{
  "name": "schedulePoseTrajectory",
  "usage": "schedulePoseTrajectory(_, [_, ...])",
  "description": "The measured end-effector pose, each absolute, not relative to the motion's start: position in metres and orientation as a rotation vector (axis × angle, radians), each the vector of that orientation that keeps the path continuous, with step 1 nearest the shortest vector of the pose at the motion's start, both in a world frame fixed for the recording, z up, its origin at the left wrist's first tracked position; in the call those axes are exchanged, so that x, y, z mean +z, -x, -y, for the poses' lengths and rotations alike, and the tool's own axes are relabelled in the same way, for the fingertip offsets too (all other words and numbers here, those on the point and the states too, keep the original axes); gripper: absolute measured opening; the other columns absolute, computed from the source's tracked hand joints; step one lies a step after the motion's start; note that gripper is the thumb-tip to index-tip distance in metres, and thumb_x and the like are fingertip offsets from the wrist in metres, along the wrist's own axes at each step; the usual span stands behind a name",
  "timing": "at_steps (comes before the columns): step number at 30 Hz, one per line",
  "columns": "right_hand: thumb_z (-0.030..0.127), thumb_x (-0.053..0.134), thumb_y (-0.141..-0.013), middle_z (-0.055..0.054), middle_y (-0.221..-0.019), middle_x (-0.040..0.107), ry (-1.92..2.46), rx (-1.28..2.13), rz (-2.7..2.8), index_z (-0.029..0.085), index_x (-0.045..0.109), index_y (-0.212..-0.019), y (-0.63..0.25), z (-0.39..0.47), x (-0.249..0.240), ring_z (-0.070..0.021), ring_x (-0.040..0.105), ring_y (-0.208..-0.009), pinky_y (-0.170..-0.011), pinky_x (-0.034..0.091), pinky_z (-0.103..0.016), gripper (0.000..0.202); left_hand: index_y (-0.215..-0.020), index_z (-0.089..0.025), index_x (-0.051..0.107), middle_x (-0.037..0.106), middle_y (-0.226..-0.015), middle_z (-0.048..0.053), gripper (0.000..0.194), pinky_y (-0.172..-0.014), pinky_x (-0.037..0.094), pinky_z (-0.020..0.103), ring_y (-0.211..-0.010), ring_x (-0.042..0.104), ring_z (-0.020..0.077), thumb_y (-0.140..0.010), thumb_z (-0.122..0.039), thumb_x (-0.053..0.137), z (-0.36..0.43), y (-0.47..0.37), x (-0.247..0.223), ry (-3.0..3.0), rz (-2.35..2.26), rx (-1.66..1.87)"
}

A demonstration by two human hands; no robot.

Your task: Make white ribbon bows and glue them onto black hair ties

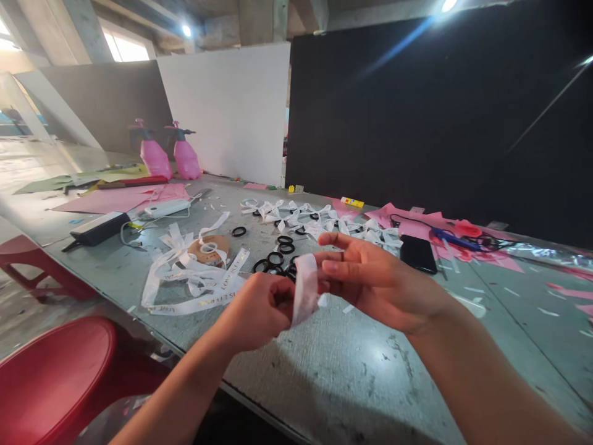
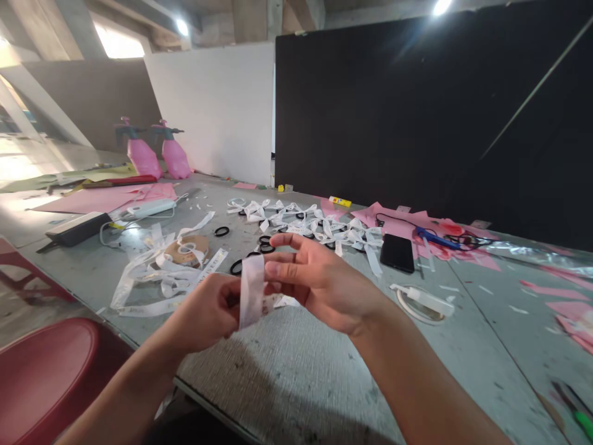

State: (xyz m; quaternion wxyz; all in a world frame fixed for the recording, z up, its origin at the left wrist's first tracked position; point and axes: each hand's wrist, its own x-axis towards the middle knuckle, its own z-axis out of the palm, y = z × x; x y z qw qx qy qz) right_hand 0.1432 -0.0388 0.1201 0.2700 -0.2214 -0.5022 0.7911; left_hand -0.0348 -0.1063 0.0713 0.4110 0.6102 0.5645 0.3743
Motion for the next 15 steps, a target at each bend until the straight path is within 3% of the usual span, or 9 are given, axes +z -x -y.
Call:
schedulePoseTrajectory(4, [0.022,0.074,-0.078,-0.006,-0.12,0.065,0.564,1.977,1.218,0.025,0.05,-0.117,-0.137,0.029,0.111,-0.0179,0.065,-0.108,-0.099,0.048,-0.034,0.046,-0.066,-0.015,0.068,0.052,-0.051,-0.005,0.008,-0.036,0.029,0.017,-0.038,0.038,0.0049,-0.069,-0.022,0.069,0.108,0.039,0.079,-1.395,-1.255,0.795])
schedulePoseTrajectory(8, [0.029,0.065,-0.084,-0.009,-0.12,0.067,0.791,1.481,1.427,0.023,0.05,-0.124,-0.146,-0.013,0.086,-0.0217,0.064,-0.112,-0.099,0.049,-0.041,0.043,-0.063,-0.016,0.068,0.052,-0.051,-0.004,0.012,-0.036,0.026,0.016,-0.037,0.036,0.0038,-0.072,-0.023,0.067,0.109,0.046,0.081,-1.384,-1.122,0.836])
schedulePoseTrajectory(11, [0.029,0.061,-0.081,-0.009,-0.104,0.071,1.309,0.664,1.59,0.018,0.062,-0.106,-0.184,-0.065,0.065,-0.0237,0.067,-0.099,-0.089,0.052,-0.04,0.027,-0.063,-0.016,0.066,0.048,-0.048,-0.006,0.009,-0.036,0.024,0.016,-0.037,0.034,0.004,-0.071,-0.021,0.066,0.111,0.053,0.074,-1.367,-1.137,0.862])
schedulePoseTrajectory(15, [0.031,0.068,-0.071,-0.024,-0.115,0.061,1.613,0.281,1.317,0.013,0.065,-0.094,-0.251,-0.123,0.041,-0.0415,0.051,-0.118,-0.091,0.043,-0.055,0.029,-0.062,-0.016,0.062,0.044,-0.046,-0.007,0.015,-0.037,0.026,0.016,-0.038,0.033,0.0047,-0.069,-0.028,0.068,0.113,0.066,0.063,-1.339,-1.252,0.766])
